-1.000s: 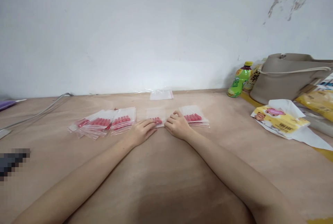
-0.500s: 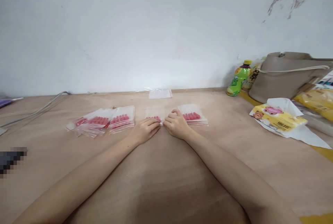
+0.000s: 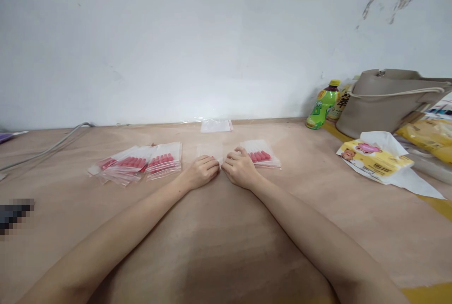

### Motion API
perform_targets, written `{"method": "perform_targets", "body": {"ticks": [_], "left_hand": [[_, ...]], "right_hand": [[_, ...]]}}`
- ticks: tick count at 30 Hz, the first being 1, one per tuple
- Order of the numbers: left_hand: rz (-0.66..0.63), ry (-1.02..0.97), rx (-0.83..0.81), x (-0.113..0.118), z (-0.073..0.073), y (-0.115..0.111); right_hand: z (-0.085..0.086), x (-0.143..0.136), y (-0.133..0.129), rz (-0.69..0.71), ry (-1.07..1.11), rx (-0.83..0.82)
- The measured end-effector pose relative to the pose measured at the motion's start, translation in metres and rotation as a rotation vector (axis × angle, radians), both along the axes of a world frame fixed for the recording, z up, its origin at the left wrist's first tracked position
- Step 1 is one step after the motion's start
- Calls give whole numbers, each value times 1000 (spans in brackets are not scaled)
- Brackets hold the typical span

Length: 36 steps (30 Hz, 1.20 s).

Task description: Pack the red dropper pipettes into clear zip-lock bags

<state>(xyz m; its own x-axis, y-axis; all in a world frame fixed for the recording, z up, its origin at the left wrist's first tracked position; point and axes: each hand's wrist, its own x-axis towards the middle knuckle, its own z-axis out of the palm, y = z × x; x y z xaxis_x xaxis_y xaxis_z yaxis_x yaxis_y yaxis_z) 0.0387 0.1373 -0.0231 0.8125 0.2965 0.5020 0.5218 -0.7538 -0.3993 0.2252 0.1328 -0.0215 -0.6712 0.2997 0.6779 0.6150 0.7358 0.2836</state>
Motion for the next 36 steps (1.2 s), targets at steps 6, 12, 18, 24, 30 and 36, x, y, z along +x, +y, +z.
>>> {"method": "perform_targets", "body": {"ticks": [6, 12, 18, 24, 30, 36], "left_hand": [[25, 7, 16, -29, 8, -16], [80, -18, 31, -67, 12, -34], [117, -117, 42, -95, 12, -47], [309, -206, 21, -90, 16, -49], [576, -276, -21, -98, 17, -50], [637, -213, -155, -108, 10, -48]], "right_hand": [[3, 4, -5, 2, 27, -7], [2, 10, -4, -16, 42, -12], [0, 25, -1, -87, 64, -65], [2, 9, -1, -77, -13, -87], [1, 17, 13, -1, 201, -115], [1, 74, 15, -222, 583, -242]]}}
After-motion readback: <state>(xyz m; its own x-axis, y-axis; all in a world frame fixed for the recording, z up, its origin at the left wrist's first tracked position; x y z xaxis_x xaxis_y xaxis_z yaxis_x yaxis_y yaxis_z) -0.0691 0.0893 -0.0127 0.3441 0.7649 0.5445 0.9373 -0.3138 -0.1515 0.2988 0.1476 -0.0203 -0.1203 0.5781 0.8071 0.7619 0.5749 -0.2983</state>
